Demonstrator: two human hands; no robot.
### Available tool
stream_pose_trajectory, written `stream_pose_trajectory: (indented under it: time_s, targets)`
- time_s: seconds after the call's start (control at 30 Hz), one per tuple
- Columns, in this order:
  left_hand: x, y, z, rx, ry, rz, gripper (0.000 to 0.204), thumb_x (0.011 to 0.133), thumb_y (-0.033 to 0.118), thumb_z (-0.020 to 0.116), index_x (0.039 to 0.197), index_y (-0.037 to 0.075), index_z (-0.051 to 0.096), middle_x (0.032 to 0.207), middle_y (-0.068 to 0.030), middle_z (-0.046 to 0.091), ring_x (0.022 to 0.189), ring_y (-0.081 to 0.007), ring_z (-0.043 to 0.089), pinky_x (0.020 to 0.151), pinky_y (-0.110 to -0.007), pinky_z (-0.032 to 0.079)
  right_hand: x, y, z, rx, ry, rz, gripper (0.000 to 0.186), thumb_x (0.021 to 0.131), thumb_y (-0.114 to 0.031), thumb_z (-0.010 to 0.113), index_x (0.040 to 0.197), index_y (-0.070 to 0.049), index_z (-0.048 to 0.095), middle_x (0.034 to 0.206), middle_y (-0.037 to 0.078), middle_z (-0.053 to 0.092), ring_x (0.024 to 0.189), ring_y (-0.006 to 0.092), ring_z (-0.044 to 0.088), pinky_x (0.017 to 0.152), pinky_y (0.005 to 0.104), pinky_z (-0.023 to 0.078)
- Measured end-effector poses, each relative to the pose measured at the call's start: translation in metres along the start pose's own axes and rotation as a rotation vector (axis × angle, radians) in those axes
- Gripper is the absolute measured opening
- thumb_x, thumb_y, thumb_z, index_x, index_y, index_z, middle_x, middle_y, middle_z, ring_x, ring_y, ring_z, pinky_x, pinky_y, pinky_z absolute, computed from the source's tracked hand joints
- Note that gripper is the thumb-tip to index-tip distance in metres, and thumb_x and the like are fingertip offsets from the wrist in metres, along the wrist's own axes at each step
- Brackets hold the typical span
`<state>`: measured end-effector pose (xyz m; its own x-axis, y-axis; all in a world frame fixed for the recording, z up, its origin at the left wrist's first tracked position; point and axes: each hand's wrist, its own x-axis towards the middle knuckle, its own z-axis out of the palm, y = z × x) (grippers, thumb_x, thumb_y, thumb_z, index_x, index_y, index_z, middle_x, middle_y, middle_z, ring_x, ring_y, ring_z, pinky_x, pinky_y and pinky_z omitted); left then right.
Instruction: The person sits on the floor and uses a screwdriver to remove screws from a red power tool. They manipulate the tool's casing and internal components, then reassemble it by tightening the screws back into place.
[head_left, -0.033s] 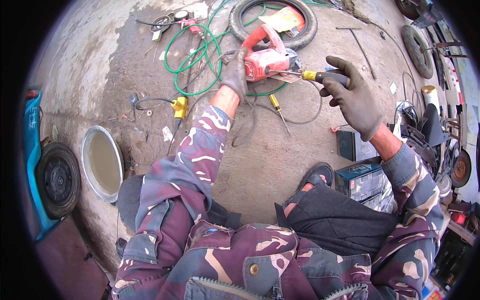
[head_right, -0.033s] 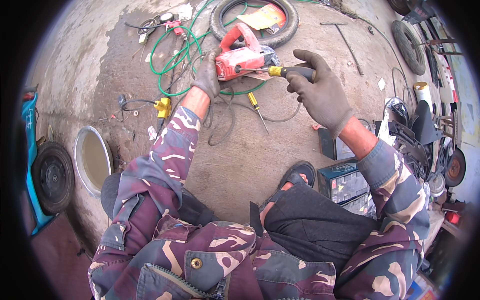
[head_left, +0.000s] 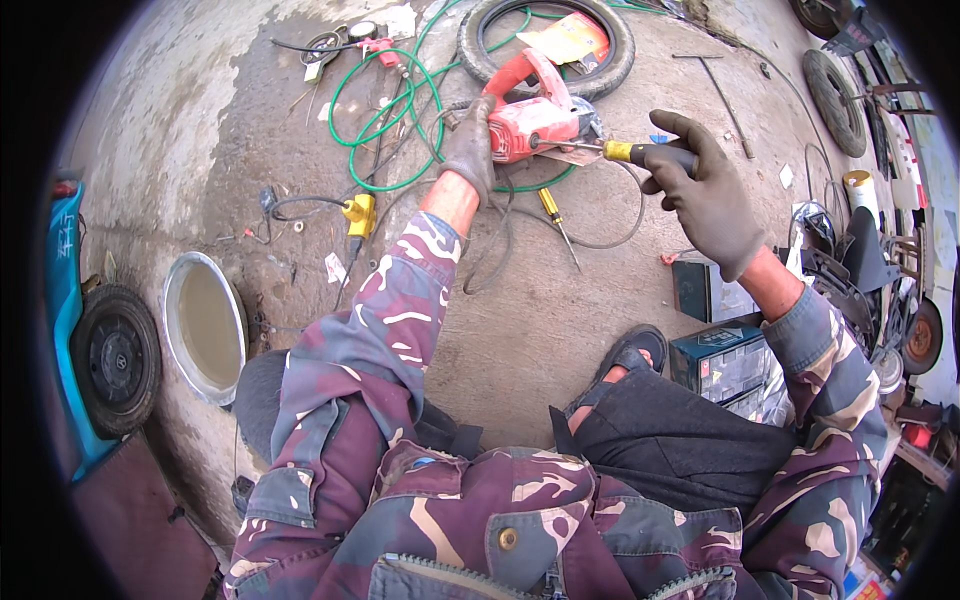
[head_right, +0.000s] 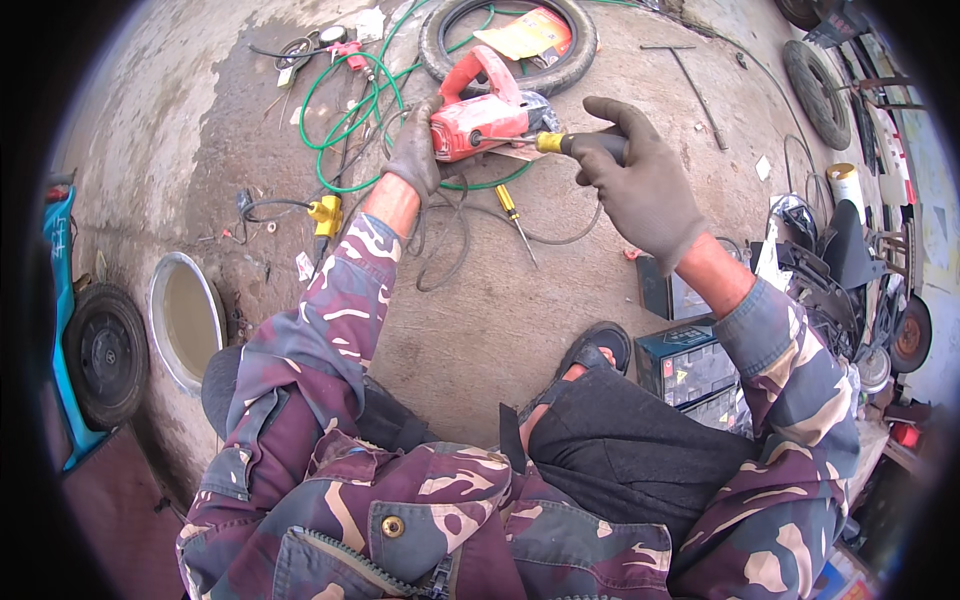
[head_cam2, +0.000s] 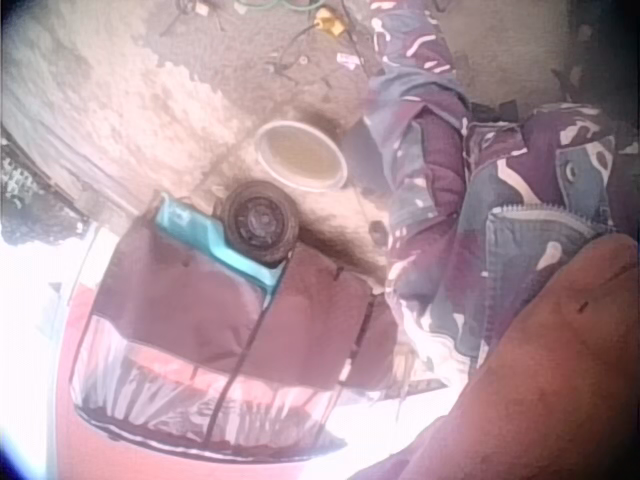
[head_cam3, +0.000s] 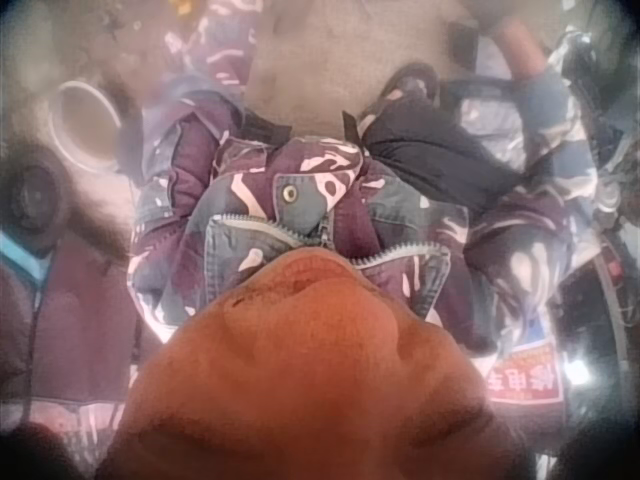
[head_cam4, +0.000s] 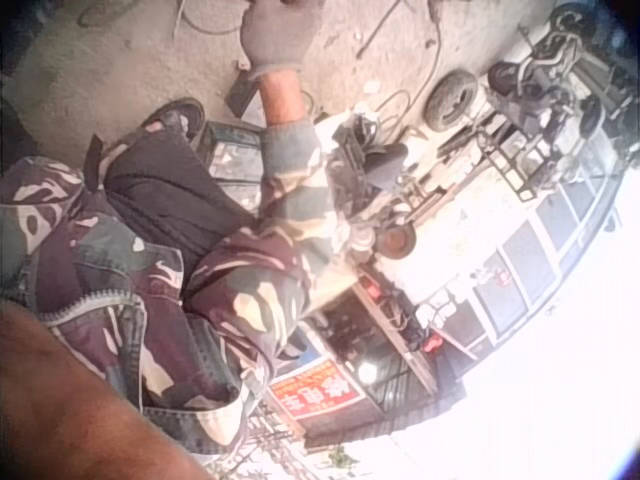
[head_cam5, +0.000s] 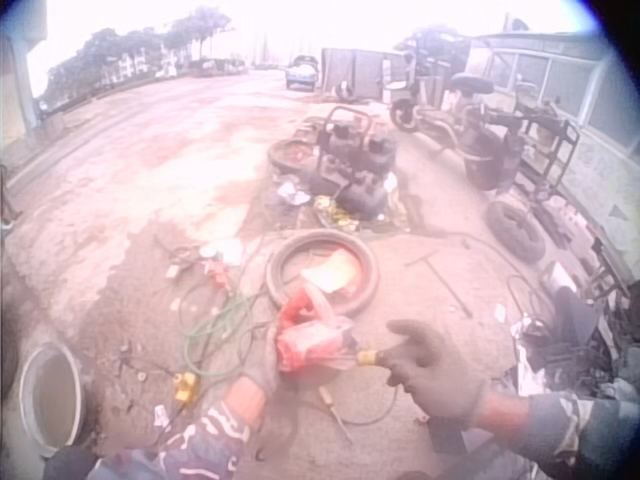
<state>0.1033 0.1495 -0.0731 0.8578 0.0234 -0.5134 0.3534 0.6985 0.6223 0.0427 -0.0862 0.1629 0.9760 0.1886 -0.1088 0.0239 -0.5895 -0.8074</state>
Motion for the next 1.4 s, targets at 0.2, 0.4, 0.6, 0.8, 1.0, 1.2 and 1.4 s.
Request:
stream_pose_trajectory:
  time_s: [0.2, 0.4, 0.6, 0.8, 1.0, 1.2, 1.4]
  targets:
    - [-0.010, 0.009, 0.010, -0.061, 0.018, 0.023, 0.045, 0.104, 0.038, 0.064, 0.132, 0.003, 0.064, 0.122, -0.0125, 0.073, 0.098, -0.0215, 0.075, 0.086, -0.036, 0.063, 0.006, 0.005, -0.014, -0.043, -0.116, 0.291, 0.050, 0.106, -0.032, 0.060, 0.143, 0.002, 0.056, 0.098, 0.013, 0.077, 0.072, 0.0140, 0.073, 0.058, 0.0262, 0.055]
    - [-0.018, 0.008, 0.012, -0.074, 0.023, -0.029, 0.045, 0.104, 0.038, 0.064, 0.133, 0.003, 0.063, 0.123, -0.0132, 0.073, 0.102, -0.0219, 0.075, 0.089, -0.036, 0.062, 0.003, 0.012, -0.002, -0.071, -0.096, -0.062, 0.056, 0.104, -0.036, 0.062, 0.144, 0.003, 0.054, 0.101, 0.013, 0.077, 0.072, 0.0145, 0.074, 0.059, 0.0266, 0.056]
    - [-0.004, 0.006, 0.005, 0.000, -0.008, 0.011, 0.050, 0.102, 0.043, 0.059, 0.138, 0.009, 0.059, 0.127, -0.0130, 0.072, 0.102, -0.0278, 0.077, 0.082, -0.052, 0.066, 0.009, 0.003, -0.016, 0.007, -0.174, 0.315, 0.058, 0.104, -0.034, 0.065, 0.152, -0.004, 0.051, 0.110, 0.011, 0.074, 0.076, 0.0112, 0.070, 0.057, 0.0240, 0.055]
    - [0.000, 0.000, 0.001, -0.032, -0.042, 0.020, 0.050, 0.103, 0.043, 0.060, 0.139, 0.008, 0.058, 0.128, -0.0141, 0.072, 0.099, -0.0282, 0.077, 0.081, -0.051, 0.067, 0.000, 0.007, -0.006, 0.092, -0.103, 0.097, 0.056, 0.105, -0.035, 0.062, 0.146, 0.003, 0.053, 0.105, 0.014, 0.077, 0.069, 0.0139, 0.073, 0.057, 0.0255, 0.056]
    - [0.008, -0.003, -0.005, 0.019, 0.007, 0.051, 0.048, 0.103, 0.042, 0.060, 0.139, 0.011, 0.058, 0.127, -0.0138, 0.072, 0.097, -0.0300, 0.078, 0.076, -0.054, 0.067, 0.004, 0.003, -0.012, 0.107, -0.111, 0.292, 0.051, 0.108, -0.032, 0.059, 0.147, 0.001, 0.053, 0.101, 0.012, 0.077, 0.067, 0.0133, 0.073, 0.059, 0.0254, 0.057]
    - [0.011, -0.004, -0.008, 0.056, 0.011, 0.003, 0.054, 0.101, 0.047, 0.060, 0.142, 0.012, 0.055, 0.128, -0.0135, 0.072, 0.097, -0.0305, 0.078, 0.074, -0.057, 0.067, 0.001, 0.000, -0.010, 0.071, -0.143, 0.165, 0.058, 0.105, -0.029, 0.062, 0.151, 0.003, 0.047, 0.108, 0.014, 0.076, 0.075, 0.0147, 0.074, 0.067, 0.0276, 0.059]
    - [0.007, -0.002, -0.005, 0.011, -0.002, 0.005, 0.053, 0.102, 0.045, 0.061, 0.140, 0.009, 0.058, 0.127, -0.0133, 0.072, 0.101, -0.0272, 0.076, 0.081, -0.050, 0.064, 0.004, -0.003, -0.011, 0.078, -0.119, 0.267, 0.054, 0.106, -0.030, 0.060, 0.148, 0.003, 0.050, 0.106, 0.013, 0.077, 0.074, 0.0143, 0.074, 0.062, 0.0265, 0.057]
